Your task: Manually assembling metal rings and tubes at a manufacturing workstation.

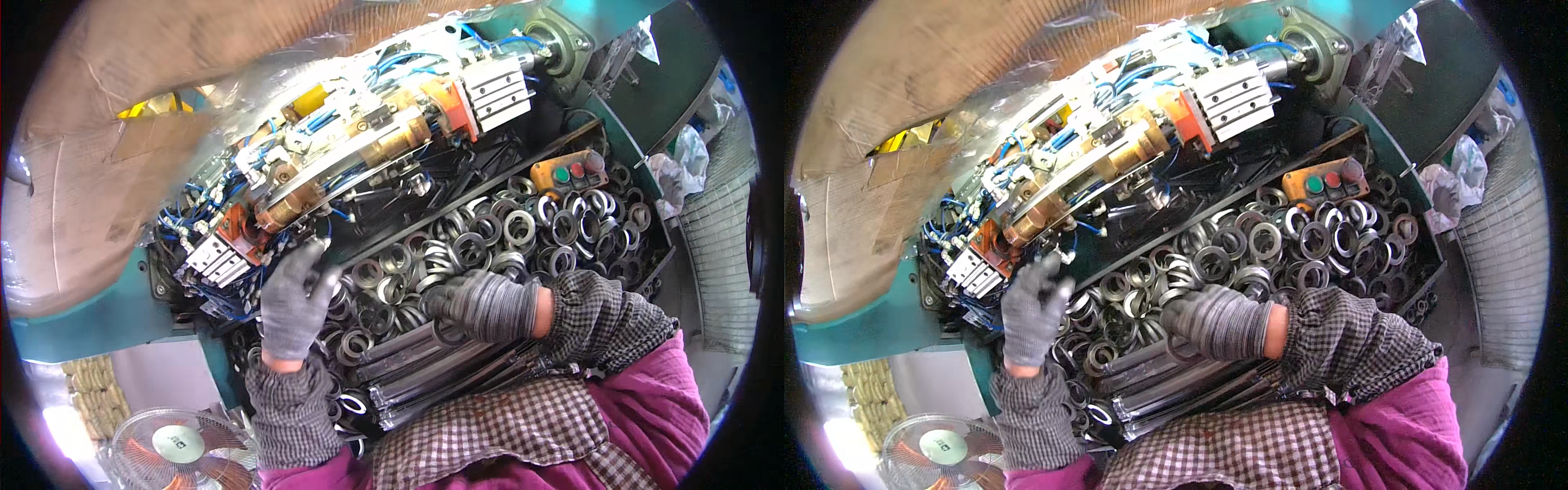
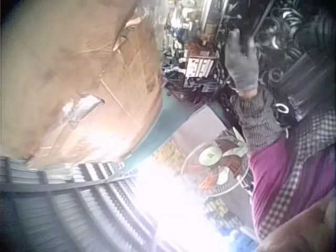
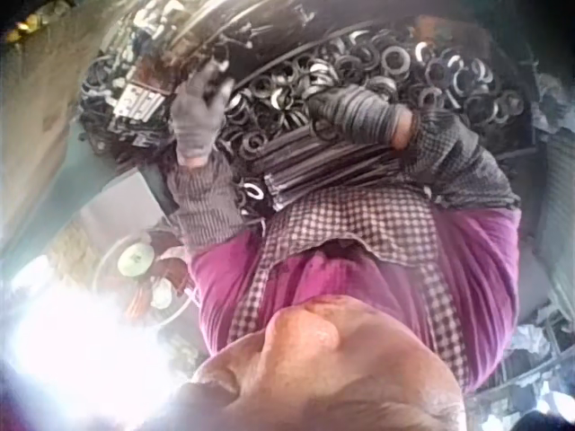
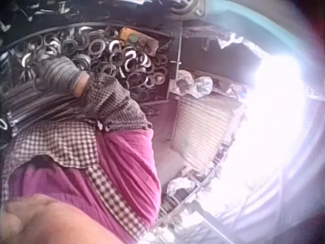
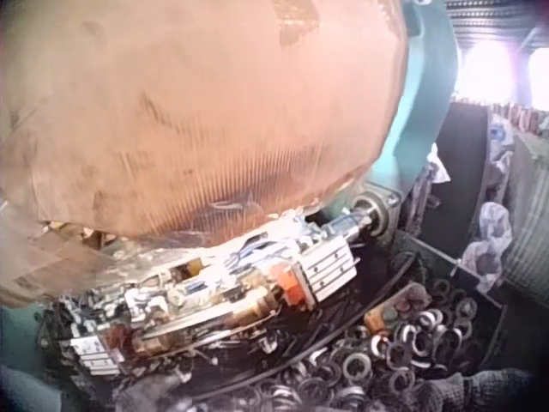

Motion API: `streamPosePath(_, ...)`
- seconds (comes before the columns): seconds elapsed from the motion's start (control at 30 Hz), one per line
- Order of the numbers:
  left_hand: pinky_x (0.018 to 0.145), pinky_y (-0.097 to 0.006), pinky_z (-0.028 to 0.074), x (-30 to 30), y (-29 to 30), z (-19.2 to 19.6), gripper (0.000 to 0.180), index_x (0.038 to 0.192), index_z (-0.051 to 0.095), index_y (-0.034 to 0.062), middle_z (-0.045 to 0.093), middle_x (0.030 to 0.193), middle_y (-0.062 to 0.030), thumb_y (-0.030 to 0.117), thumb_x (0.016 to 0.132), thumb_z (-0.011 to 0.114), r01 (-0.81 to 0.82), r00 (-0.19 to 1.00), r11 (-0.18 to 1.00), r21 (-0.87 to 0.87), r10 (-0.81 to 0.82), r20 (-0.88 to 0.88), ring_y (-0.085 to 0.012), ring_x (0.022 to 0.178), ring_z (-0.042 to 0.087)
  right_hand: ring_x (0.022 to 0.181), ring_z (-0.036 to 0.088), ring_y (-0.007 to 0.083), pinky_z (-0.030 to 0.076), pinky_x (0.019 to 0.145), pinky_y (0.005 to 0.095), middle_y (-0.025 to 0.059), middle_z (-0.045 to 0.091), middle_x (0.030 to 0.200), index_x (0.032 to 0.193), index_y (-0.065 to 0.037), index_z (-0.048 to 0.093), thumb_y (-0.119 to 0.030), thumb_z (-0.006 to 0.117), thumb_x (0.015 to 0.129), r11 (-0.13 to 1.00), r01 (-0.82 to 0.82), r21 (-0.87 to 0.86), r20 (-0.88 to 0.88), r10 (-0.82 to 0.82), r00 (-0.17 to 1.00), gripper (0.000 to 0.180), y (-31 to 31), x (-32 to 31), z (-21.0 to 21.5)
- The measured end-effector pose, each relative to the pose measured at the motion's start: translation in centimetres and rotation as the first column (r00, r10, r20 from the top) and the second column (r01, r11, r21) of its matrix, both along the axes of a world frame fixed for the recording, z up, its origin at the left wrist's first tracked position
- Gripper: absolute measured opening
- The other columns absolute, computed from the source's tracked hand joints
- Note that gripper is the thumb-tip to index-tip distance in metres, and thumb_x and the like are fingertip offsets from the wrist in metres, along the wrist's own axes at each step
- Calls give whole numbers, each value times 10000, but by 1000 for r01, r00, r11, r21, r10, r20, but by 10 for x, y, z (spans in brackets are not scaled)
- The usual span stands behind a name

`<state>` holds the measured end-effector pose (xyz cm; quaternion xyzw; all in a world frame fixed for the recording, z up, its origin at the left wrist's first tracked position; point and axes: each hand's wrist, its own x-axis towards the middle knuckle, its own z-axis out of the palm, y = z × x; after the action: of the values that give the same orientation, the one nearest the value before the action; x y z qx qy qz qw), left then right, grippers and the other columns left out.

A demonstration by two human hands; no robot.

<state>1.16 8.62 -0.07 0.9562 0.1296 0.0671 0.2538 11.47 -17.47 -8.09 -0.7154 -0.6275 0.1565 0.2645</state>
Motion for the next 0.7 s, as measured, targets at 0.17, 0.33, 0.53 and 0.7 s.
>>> streamPosePath(0.17,1089,-433,350,-76,14,-66,924,1393,402,40,566,1262,-191,320,628,837,119,953,926,357,-7,-301,-364,1257,453,701,655,340,520,593,447,171,638,796,1007,-12,588,-144,591,776,988,-113,-105,97,123,988,267,8,-26,9)
streamPosePath(0.33,1023,-418,420,-52,-5,-81,811,1320,491,53,588,1225,-183,262,615,834,173,949,959,226,-101,-299,-367,1161,536,619,629,347,496,528,464,166,615,678,1050,14,569,-132,530,820,998,-1,-56,24,3,1000,276,-12,-45,7)
streamPosePath(0.53,913,-361,503,-17,-29,-68,668,1242,570,23,633,1104,-184,159,634,811,176,971,940,-293,-215,-105,-298,1024,631,718,634,352,500,625,452,171,637,765,1084,-14,566,-147,505,840,998,47,-43,-29,-48,998,285,-22,-56,7)
streamPosePath(0.7,954,-366,482,8,-49,-89,597,1258,578,23,631,1184,-178,129,712,795,238,958,928,-288,-274,-89,-295,1090,618,717,653,349,509,634,454,168,650,756,1055,-38,581,-148,532,832,983,136,-124,-92,-148,985,253,-9,-52,15)
